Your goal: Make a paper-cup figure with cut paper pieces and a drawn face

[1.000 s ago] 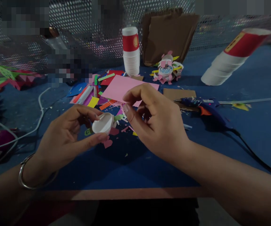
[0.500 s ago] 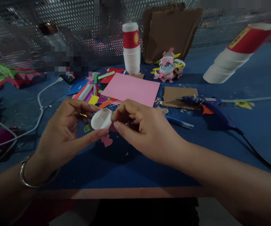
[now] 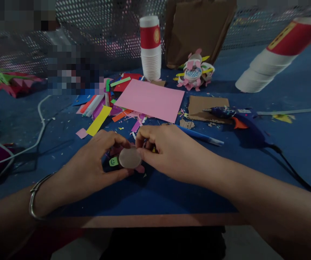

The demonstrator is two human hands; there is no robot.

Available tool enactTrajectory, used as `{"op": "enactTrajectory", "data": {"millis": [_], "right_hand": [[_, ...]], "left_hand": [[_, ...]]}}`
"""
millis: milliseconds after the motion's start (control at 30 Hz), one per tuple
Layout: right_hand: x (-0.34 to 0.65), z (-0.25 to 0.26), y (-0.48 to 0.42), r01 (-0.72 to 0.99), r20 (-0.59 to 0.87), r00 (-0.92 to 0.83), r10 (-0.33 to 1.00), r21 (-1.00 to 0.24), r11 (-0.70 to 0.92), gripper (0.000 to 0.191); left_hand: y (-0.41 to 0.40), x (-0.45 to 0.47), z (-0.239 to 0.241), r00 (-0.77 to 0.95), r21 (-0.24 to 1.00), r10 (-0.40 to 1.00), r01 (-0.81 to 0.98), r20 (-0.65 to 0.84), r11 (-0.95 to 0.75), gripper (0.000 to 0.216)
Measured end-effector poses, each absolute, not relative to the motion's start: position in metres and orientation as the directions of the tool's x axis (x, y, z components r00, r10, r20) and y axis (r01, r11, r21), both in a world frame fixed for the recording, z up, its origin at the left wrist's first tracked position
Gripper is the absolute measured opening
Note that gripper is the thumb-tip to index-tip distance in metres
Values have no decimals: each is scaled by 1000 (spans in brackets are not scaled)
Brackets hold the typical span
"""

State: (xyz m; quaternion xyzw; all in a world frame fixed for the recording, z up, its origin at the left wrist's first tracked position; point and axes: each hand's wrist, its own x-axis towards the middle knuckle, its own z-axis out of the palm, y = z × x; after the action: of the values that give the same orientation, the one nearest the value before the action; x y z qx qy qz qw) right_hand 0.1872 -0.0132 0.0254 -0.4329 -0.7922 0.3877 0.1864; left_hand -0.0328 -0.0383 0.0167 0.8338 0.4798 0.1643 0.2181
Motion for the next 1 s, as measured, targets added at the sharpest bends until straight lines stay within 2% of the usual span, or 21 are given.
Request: {"op": "enactTrajectory", "data": {"millis": [133, 233, 300, 400, 500, 600, 733, 867, 1000], "right_hand": [[197, 28, -7, 593, 105, -437, 893, -713, 374, 7], [209, 33, 0, 672, 270, -390, 880, -570, 473, 9], [215, 36, 5, 728, 311, -382, 871, -480, 490, 11], [223, 42, 11, 816, 264, -353, 898, -382, 433, 14], [231, 47, 15, 879, 154, -351, 924, -287, 382, 17], [239, 50, 17, 900, 66, -360, 931, -237, 365, 17], [248, 53, 16, 937, 21, -316, 948, -151, 316, 12], [249, 51, 14, 969, -75, -244, 967, 19, 246, 16], [246, 45, 13, 952, -144, -272, 951, 106, 288, 15]], "left_hand": [[-40, -34, 18, 520, 496, 852, 726, 58, -476, 35], [-40, -36, 16, 529, 500, 845, 711, 82, -494, 34], [-39, -36, 15, 516, 534, 850, 693, 103, -485, 31], [-39, -36, 16, 478, 612, 864, 640, 156, -465, 27], [-40, -35, 17, 455, 654, 864, 589, 216, -474, 27], [-44, -33, 15, 505, 661, 843, 571, 184, -486, 28], [-46, -30, 9, 609, 618, 781, 562, 140, -549, 28], [-44, -32, 8, 627, 554, 762, 583, 158, -595, 26], [-43, -34, 9, 625, 533, 758, 584, 185, -612, 21]]}}
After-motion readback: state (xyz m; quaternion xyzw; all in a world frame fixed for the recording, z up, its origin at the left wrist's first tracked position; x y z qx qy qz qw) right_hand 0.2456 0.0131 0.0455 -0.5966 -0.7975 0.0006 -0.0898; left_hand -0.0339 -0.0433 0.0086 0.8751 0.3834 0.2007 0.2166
